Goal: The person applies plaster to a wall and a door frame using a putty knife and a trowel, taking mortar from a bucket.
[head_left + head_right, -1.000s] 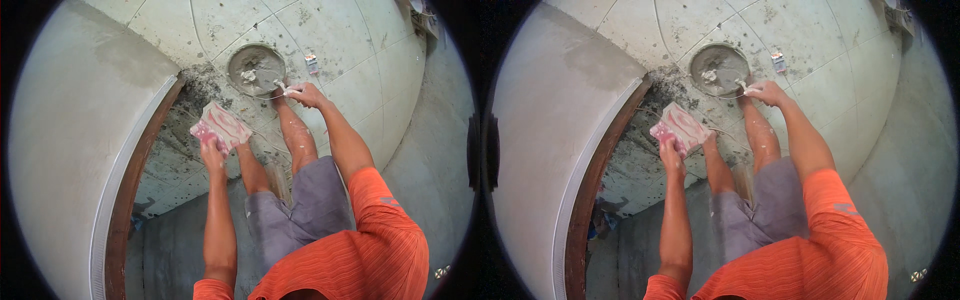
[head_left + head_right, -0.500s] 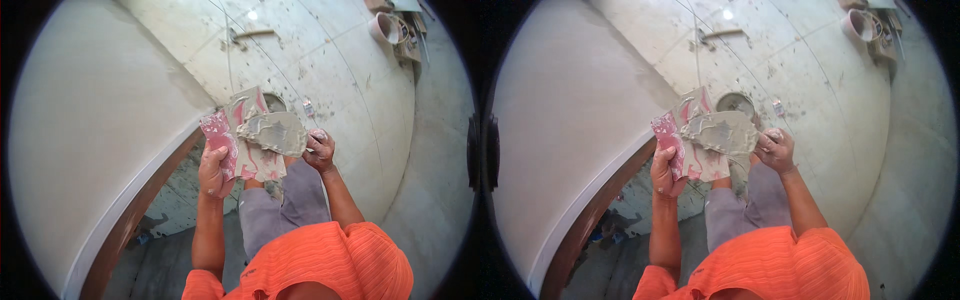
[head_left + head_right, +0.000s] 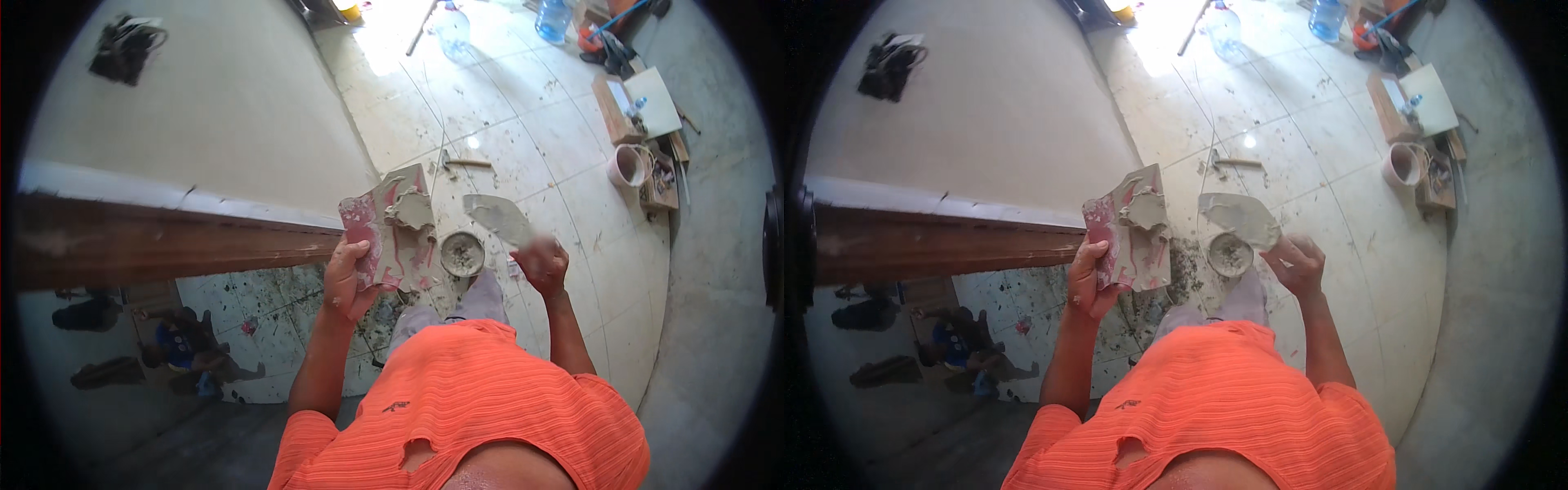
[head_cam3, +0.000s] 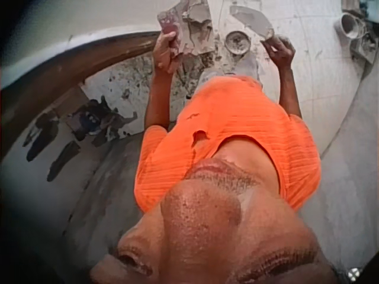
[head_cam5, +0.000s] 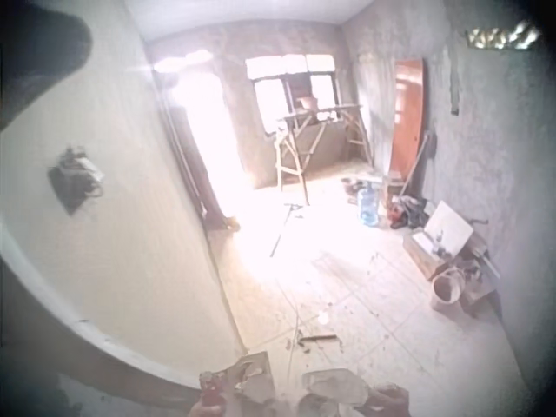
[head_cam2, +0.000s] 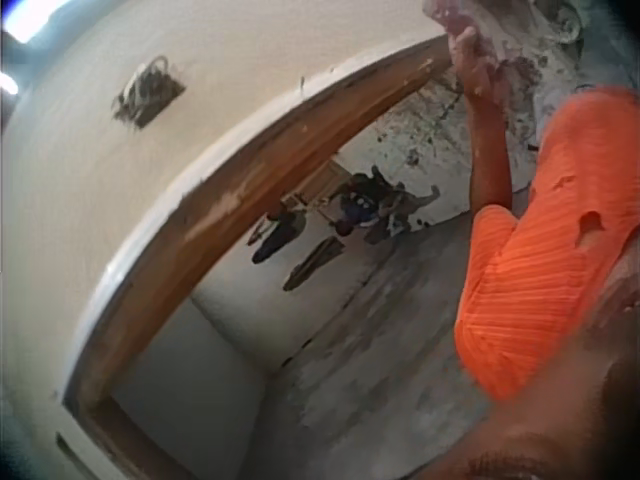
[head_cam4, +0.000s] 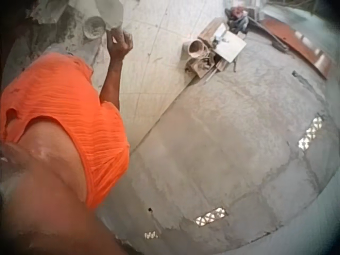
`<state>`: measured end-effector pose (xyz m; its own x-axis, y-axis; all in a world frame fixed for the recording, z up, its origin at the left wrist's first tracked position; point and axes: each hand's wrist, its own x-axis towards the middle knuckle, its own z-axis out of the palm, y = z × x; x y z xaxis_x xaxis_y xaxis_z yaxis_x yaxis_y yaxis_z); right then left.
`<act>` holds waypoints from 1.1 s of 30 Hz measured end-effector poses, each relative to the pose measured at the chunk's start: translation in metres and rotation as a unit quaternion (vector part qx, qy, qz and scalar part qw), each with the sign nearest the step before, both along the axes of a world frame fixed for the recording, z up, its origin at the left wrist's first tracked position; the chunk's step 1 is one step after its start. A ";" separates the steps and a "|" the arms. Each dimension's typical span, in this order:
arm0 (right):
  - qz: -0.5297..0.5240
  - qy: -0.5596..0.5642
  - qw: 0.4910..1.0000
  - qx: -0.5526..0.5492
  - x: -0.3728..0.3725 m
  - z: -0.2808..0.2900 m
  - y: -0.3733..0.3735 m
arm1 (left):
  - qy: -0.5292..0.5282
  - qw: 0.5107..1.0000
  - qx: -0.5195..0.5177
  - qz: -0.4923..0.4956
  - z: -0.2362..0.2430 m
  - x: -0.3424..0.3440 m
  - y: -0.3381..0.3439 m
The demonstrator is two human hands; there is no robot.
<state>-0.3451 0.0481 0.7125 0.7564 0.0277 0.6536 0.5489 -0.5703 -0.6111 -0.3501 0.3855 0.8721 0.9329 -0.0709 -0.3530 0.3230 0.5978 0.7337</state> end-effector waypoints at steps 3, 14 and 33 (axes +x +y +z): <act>0.022 0.031 0.997 0.067 0.028 0.016 -0.015 | 0.018 0.999 0.007 0.038 -0.015 0.012 -0.015; 0.579 0.478 0.593 0.291 0.106 0.071 0.018 | -0.043 0.999 -0.007 0.019 0.002 0.000 -0.010; 0.226 0.427 0.858 0.175 0.037 0.123 -0.024 | -0.135 0.962 0.095 0.215 -0.040 -0.003 -0.027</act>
